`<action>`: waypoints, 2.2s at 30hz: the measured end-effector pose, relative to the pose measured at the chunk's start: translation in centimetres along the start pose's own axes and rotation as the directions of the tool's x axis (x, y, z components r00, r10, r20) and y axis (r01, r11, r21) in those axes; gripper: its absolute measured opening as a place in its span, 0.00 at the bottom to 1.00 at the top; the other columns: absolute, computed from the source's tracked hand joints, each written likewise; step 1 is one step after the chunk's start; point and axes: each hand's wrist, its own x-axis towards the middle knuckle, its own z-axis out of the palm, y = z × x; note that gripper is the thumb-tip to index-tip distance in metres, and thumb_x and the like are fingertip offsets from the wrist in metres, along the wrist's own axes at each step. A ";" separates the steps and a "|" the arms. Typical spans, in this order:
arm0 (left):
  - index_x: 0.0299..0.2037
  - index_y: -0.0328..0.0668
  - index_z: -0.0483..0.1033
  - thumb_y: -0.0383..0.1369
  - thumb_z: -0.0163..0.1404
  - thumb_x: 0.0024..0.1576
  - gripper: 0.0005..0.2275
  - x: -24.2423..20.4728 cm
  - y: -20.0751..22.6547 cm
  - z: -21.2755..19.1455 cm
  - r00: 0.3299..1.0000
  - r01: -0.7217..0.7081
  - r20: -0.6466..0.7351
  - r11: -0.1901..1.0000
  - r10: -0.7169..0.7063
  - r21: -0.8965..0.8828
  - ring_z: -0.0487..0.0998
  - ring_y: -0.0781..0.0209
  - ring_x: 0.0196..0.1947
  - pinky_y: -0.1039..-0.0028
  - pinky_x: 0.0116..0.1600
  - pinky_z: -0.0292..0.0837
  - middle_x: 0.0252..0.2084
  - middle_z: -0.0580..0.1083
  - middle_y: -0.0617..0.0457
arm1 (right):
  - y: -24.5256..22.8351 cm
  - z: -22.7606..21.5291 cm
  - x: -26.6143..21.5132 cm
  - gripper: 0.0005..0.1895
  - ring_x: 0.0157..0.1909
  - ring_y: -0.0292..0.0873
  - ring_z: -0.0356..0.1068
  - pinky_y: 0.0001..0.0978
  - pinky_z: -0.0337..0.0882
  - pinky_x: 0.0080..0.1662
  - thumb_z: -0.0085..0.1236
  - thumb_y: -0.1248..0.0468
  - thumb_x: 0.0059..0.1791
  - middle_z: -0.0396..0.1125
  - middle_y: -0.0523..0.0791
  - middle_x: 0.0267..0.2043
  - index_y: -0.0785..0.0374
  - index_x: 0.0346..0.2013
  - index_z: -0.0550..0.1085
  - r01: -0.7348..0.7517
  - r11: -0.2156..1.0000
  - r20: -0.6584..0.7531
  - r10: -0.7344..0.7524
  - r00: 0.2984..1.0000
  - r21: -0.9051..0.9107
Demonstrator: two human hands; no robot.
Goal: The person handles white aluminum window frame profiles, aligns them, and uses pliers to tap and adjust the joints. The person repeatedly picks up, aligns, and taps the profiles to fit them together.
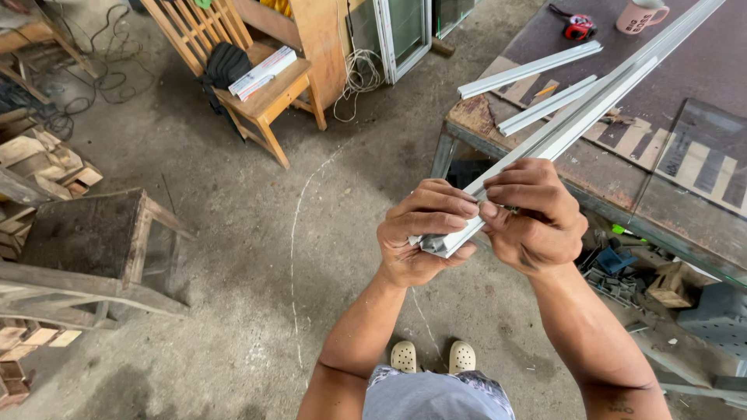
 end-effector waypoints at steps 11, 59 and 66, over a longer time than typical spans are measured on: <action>0.44 0.45 0.76 0.31 0.64 0.58 0.10 3.9 0.8 2.6 0.998 0.043 -0.040 0.996 -0.046 -0.079 0.77 0.59 0.53 0.70 0.60 0.77 0.50 0.77 0.56 | 0.2 0.6 1.9 0.05 0.40 0.51 0.75 0.43 0.73 0.43 0.65 0.75 0.46 0.70 0.50 0.39 0.69 0.33 0.76 -0.013 0.999 -0.136 0.006 0.991 -0.051; 0.41 0.46 0.78 0.33 0.67 0.55 0.10 1.9 -0.8 -0.9 0.953 -0.029 -0.301 1.000 0.026 -0.006 0.81 0.57 0.45 0.70 0.49 0.81 0.42 0.78 0.55 | 4.6 3.1 0.8 0.14 0.38 0.46 0.68 0.40 0.71 0.41 0.61 0.56 0.52 0.71 0.47 0.35 0.66 0.36 0.77 -0.017 0.996 0.049 0.021 0.999 -0.090; 0.45 0.46 0.76 0.36 0.66 0.54 0.14 2.1 -3.3 -0.1 0.946 -0.012 -0.322 0.996 -0.017 -0.088 0.79 0.59 0.49 0.69 0.57 0.78 0.45 0.77 0.55 | 4.5 4.1 0.9 0.13 0.38 0.45 0.69 0.38 0.71 0.41 0.62 0.57 0.52 0.70 0.46 0.34 0.65 0.35 0.76 -0.018 0.998 0.026 0.020 0.999 -0.068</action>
